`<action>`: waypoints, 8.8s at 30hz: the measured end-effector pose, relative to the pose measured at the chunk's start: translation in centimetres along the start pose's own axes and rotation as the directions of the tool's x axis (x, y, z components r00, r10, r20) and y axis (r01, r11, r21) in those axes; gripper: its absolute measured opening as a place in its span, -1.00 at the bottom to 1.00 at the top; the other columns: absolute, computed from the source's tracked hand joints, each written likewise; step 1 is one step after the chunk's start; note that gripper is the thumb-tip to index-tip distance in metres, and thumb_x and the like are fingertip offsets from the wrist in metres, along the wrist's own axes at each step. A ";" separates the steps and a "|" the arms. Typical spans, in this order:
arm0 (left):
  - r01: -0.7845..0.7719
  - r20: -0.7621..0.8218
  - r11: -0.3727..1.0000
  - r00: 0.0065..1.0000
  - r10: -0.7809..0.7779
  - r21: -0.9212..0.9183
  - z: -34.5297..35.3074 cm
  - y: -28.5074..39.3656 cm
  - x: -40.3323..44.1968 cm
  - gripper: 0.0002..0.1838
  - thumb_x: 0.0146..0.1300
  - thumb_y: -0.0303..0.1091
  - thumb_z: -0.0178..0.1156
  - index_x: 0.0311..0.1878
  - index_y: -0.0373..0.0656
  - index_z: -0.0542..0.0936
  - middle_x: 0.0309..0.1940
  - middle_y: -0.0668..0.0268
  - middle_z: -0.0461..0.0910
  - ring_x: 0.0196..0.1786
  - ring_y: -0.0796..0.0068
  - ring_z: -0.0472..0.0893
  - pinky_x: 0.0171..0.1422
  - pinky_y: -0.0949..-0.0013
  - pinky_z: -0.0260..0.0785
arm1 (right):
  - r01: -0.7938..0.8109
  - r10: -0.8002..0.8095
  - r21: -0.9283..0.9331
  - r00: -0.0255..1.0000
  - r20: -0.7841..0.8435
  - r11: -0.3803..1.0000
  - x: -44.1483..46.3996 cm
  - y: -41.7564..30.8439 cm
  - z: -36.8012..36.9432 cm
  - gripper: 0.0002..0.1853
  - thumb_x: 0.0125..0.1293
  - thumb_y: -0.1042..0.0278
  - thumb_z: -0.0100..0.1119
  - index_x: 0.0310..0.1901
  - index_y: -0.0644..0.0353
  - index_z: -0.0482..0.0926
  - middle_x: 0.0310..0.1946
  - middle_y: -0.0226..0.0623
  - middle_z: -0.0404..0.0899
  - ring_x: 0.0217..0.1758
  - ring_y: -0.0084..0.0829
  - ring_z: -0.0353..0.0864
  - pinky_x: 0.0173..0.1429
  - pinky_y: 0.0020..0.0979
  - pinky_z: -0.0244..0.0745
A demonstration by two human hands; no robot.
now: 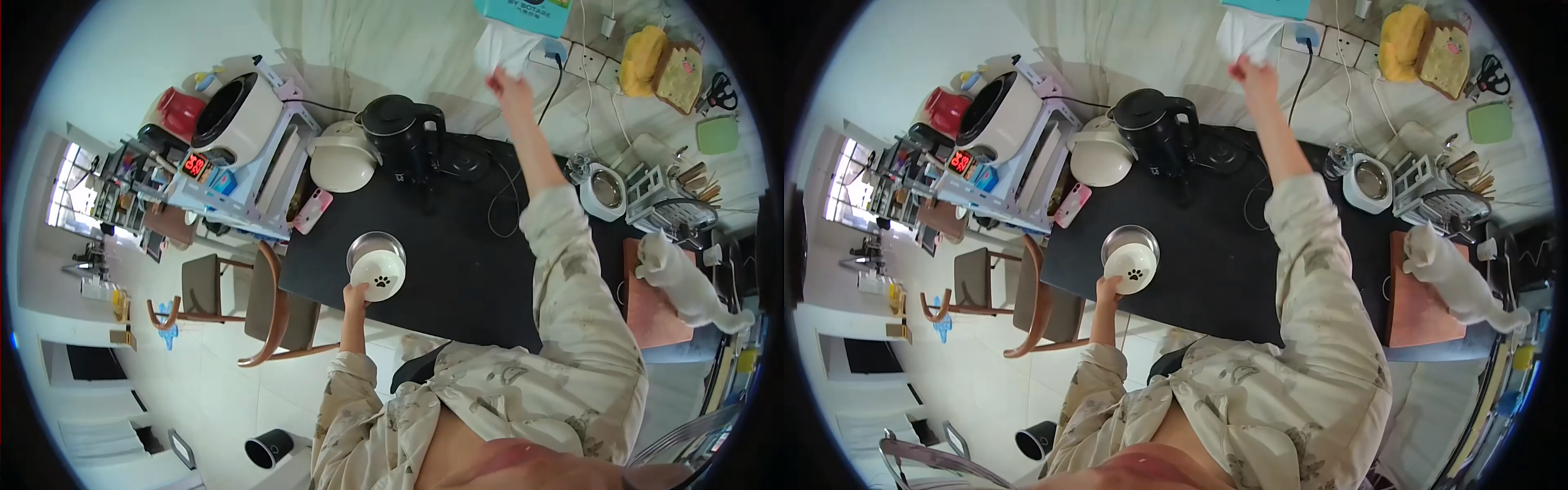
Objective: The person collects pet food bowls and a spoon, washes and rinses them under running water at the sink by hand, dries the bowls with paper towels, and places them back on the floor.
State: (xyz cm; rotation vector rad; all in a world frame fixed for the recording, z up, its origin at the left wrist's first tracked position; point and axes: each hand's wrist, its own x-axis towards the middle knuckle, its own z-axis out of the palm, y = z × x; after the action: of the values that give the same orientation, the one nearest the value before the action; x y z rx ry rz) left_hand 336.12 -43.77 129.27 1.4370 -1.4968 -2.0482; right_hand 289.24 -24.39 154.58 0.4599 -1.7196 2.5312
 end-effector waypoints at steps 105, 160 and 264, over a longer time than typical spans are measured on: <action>-0.578 0.277 0.779 0.729 0.626 -0.243 -7.7 23.4 -7.1 -0.50 0.43 -0.04 -0.16 -0.04 -0.35 0.52 -0.21 0.29 0.57 -0.15 0.59 0.50 -0.06 0.49 0.34 | 0.996 -0.231 -0.089 0.089 0.969 0.009 -31.6 -3.4 23.4 -0.68 0.04 0.48 0.10 -0.10 0.20 0.58 -0.07 -0.28 0.57 0.07 -0.32 0.52 0.17 -0.29 0.40; -0.221 -0.254 0.603 0.758 0.601 0.766 -19.3 4.0 11.6 -0.51 0.31 -0.01 -0.11 -0.23 -0.27 0.61 -0.28 -0.04 0.57 -0.17 -0.06 0.52 -0.06 0.03 0.33 | -0.143 0.547 -0.986 0.834 -0.074 0.084 -36.8 21.0 13.5 -0.67 -0.02 0.10 0.13 -0.25 0.10 0.60 -0.31 -0.17 0.63 -0.17 -0.15 0.61 -0.11 -0.19 0.49; -0.607 0.433 0.794 0.722 0.539 0.024 -2.2 20.4 -12.9 -0.67 0.37 -0.22 -0.04 -0.01 -0.30 0.45 -0.47 0.26 0.50 -0.41 0.60 0.39 -0.31 0.45 0.25 | -0.518 0.497 0.134 0.853 0.160 0.845 -36.1 0.3 6.2 -0.53 0.45 0.14 -0.30 0.21 0.30 0.30 0.16 -0.19 0.40 0.19 -0.33 0.42 0.19 -0.34 0.37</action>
State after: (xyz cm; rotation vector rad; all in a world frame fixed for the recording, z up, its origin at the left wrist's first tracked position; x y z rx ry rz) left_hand 337.29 -45.88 153.38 0.4516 -1.9952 -1.8968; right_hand 325.03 -25.57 146.66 0.1731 -1.8766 3.0978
